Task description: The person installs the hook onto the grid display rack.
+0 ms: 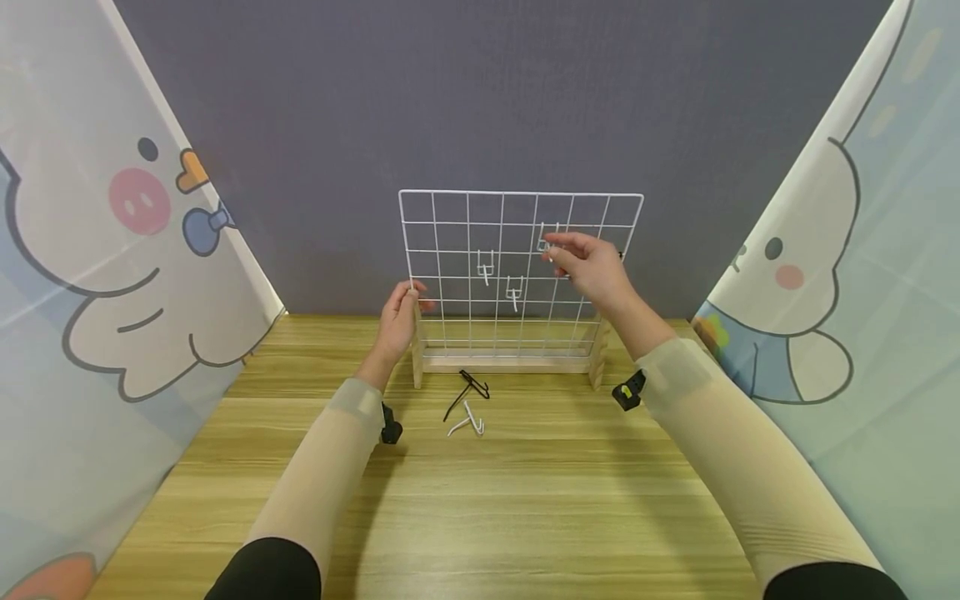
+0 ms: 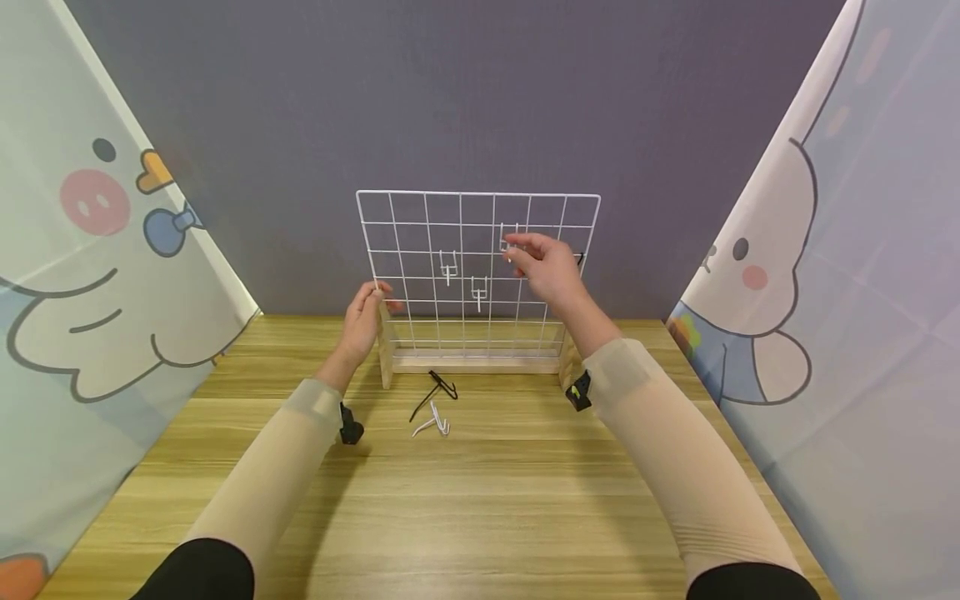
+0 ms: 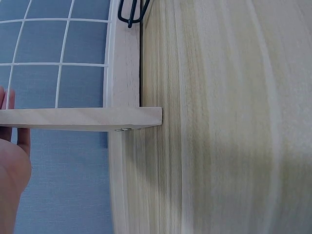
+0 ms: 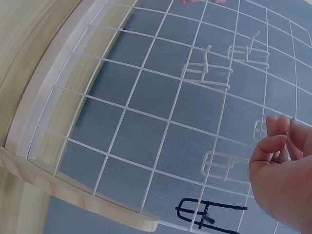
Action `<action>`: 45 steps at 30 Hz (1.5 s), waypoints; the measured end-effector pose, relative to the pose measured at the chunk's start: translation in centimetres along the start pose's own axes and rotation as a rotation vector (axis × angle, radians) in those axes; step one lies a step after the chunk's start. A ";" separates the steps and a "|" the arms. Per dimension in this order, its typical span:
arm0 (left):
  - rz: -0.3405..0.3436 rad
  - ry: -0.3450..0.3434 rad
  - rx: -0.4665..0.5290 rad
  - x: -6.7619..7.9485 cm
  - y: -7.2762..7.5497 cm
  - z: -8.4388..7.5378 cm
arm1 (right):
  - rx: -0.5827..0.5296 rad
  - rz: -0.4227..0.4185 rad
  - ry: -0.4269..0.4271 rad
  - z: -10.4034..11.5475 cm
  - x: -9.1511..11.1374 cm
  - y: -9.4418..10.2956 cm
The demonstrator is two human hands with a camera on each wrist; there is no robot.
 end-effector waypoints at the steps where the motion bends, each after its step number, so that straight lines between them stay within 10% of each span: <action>1: 0.002 0.000 -0.006 0.0 0.0 0.0 | -0.001 0.001 0.001 0.0 0.1 0.1; 24: 0.006 0.012 -0.005 0.0 0.0 -0.2 | -0.048 0.022 0.016 -0.9 4.9 5.3; 45: 0.027 0.015 -0.005 1.6 -0.4 -3.5 | -0.046 0.215 -0.013 -9.4 11.2 1.0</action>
Point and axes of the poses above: each hand's wrist, its own x-axis away from the middle knuckle, its own y-axis out of the back of the hand, z = x × y, the point moved 7 cm from there along -x, towards the middle knuckle, and after that the axes turned 13 degrees about -z, right-handed, at the moved point
